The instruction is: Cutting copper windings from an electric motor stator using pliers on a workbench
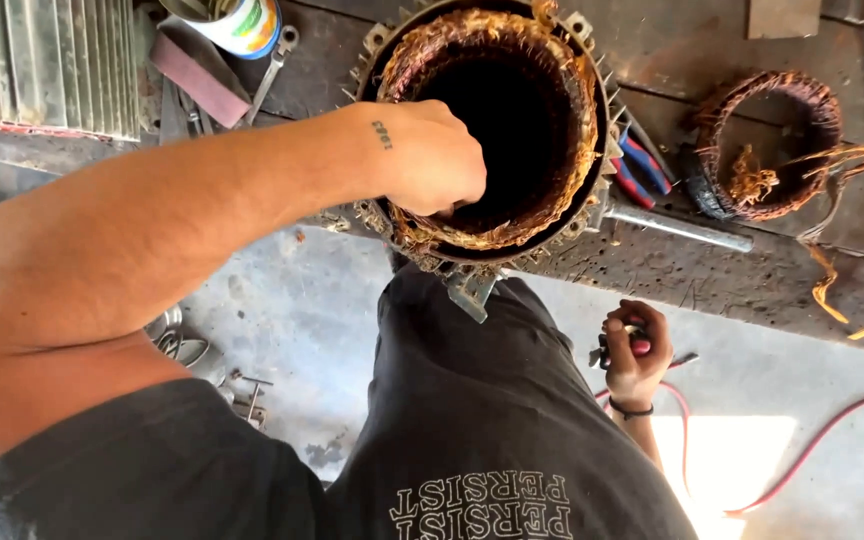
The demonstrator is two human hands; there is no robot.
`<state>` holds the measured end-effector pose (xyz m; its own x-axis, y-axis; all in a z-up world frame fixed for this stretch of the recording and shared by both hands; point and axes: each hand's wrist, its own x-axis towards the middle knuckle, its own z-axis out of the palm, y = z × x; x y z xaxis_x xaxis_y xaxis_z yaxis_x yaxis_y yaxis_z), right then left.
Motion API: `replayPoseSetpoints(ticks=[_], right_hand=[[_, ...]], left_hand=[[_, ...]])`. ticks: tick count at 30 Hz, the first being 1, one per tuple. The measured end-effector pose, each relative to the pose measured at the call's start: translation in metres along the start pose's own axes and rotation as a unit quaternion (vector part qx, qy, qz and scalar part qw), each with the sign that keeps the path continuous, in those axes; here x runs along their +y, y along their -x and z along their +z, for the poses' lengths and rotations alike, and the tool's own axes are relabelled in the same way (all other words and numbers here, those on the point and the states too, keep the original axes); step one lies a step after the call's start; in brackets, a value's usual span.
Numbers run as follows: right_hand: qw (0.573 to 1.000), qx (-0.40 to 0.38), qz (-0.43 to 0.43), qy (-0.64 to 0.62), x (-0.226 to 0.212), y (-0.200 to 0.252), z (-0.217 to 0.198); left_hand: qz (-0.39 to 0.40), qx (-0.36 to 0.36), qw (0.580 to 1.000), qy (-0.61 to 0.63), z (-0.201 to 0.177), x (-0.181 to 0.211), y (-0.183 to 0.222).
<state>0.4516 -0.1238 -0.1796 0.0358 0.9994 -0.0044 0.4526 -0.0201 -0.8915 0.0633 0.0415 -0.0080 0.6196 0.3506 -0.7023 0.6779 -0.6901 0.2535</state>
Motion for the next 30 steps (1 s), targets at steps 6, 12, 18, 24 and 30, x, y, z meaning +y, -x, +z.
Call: replayPoseSetpoints(ticks=[6,12,18,24,30], right_hand=[[0.999,-0.024,0.038,-0.019,-0.016,-0.007,0.004],[0.998,-0.050,0.026,-0.027,0.000,-0.019,0.004],[0.997,-0.064,0.014,-0.040,0.011,-0.029,0.003],[0.998,-0.061,-0.026,-0.007,0.026,-0.043,-0.001],[0.998,-0.056,-0.034,-0.020,0.019,-0.049,0.000]], left_hand=[[0.002,-0.026,1.000,0.008,-0.014,0.002,0.010],[0.007,0.002,0.998,-0.067,-0.018,0.009,0.000],[-0.092,0.000,0.994,0.054,-0.014,0.016,0.021],[-0.086,0.104,0.985,0.104,0.028,0.003,0.026],[-0.071,0.120,0.986,0.089,0.027,0.001,0.011]])
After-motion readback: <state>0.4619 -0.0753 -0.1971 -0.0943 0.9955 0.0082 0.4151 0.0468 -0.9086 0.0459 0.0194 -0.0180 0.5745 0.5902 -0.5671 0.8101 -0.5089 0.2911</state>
